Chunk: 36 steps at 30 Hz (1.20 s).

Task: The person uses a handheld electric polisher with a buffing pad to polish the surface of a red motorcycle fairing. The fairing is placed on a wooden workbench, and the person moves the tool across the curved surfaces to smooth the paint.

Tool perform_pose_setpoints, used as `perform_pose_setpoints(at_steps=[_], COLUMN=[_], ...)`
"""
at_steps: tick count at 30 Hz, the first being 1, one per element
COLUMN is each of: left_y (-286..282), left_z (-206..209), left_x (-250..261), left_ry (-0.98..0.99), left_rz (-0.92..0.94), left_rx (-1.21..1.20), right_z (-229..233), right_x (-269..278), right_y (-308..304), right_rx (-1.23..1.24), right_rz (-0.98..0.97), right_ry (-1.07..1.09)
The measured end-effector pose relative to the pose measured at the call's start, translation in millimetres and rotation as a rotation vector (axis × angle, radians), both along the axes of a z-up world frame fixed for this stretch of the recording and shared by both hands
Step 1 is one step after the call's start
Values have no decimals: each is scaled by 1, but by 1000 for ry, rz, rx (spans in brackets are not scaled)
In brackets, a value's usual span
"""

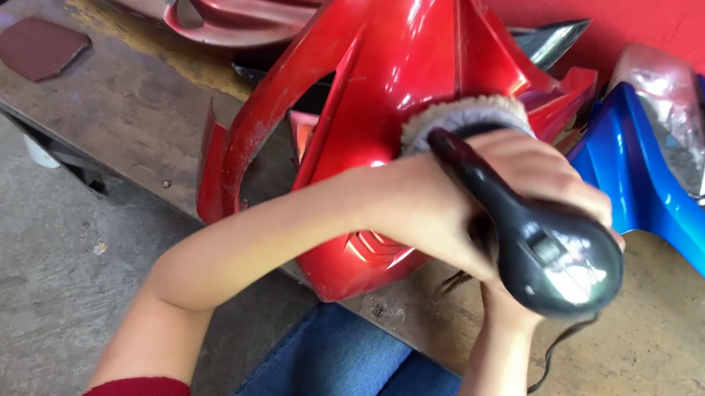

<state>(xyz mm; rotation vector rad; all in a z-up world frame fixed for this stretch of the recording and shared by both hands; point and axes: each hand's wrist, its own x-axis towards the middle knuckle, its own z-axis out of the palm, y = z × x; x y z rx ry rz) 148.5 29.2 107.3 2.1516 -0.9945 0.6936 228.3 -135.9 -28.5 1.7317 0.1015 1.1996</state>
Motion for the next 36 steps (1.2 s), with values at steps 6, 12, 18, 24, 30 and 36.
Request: perform_pose_setpoints(at_steps=[6,12,18,24,30,36], left_y=[26,28,63,57,66,80], left_z=[21,9,32,28,27,36], left_x=[-37,-14,-27,-34,-2,-30], left_ry=[-50,-29,-83,-58,-68,-58], left_rz=[91,25,100,123,51,117], left_rx=[50,-17,-33,42,31,33], right_z=[-4,69,91,92,91,101], right_x=[6,-10,-14,-5,-3,-15], right_y=[14,30,47,59,60,55], right_rx=[1516,1427,1131,1174,1251,1169], right_rz=[1426,1632,1664,1708,1741,1713], right_ry=[992,1007,1157,1097,1031,951])
